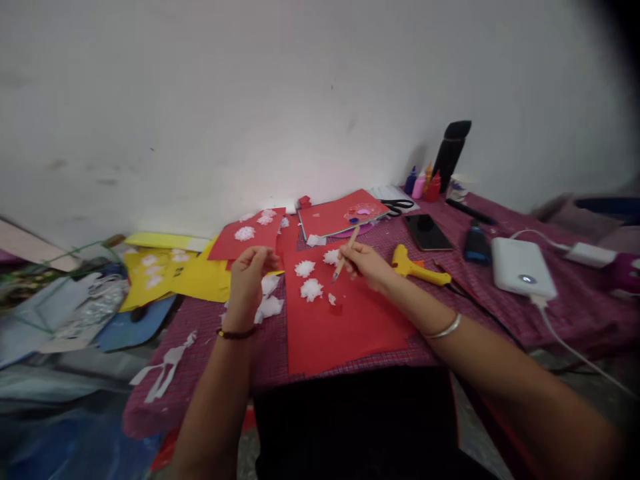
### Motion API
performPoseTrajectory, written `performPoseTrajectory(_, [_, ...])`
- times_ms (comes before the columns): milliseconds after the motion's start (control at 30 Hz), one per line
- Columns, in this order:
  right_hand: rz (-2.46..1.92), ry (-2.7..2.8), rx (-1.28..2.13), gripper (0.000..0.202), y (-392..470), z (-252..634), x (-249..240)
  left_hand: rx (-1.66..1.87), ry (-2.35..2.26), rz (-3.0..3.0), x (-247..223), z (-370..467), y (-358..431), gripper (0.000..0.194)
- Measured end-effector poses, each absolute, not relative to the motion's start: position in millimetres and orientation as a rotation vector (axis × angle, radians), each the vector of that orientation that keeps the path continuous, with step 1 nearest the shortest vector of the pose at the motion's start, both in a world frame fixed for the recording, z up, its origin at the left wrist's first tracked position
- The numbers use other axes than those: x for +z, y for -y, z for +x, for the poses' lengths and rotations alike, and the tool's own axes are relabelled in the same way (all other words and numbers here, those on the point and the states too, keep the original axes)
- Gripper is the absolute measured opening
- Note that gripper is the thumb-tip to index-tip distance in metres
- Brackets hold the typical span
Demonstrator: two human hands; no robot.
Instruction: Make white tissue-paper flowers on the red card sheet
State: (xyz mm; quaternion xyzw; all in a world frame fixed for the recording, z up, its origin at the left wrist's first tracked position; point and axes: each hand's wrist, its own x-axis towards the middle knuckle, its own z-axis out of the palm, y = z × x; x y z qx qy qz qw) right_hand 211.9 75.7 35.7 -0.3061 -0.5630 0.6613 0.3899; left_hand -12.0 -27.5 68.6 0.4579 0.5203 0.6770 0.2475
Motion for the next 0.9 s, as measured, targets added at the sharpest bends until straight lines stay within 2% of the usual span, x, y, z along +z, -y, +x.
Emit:
performPoseTrajectory(100, [-0.749, 1.335, 1.835, 0.025, -75.8, 209.1, 27.1, 1.915, -1.598, 1.305, 75.7, -52.8, 45.3, 0.032])
performPoseTrajectory(200, [-0.741, 1.305, 1.886, 0.024, -75.1, 206.6, 22.3, 1.72, -1.923, 1.479, 75.3, -74.5, 68.7, 0.039])
performPoseTrajectory(333, [-0.716, 1.322, 1.884, 0.024, -74.0, 206.6, 23.6, 1.329, -2.115, 1.695, 65.3, -70.9, 88.5, 0.025])
performPoseTrajectory(433, [-0.733, 1.328, 1.866, 0.023, -73.7, 207.2, 25.5, 1.055, -2.082, 1.982, 56.7, -58.4, 92.6, 0.014])
performPoseTrajectory(533, [-0.746, 1.348, 1.849, 0.024, -73.3, 206.8, 26.2, 0.848, -2.022, 2.161, 48.6, -50.0, 88.6, 0.01])
performPoseTrajectory(733, [-0.761, 1.414, 1.815, 0.024, -71.8, 206.1, 27.6, 0.444, -1.935, 2.265, 40.2, -50.6, 66.1, 0.049])
performPoseTrajectory(900, [-0.741, 1.439, 1.804, 0.025, -72.7, 206.8, 26.9, 0.311, -1.957, 2.228, 43.0, -51.5, 56.0, 0.05])
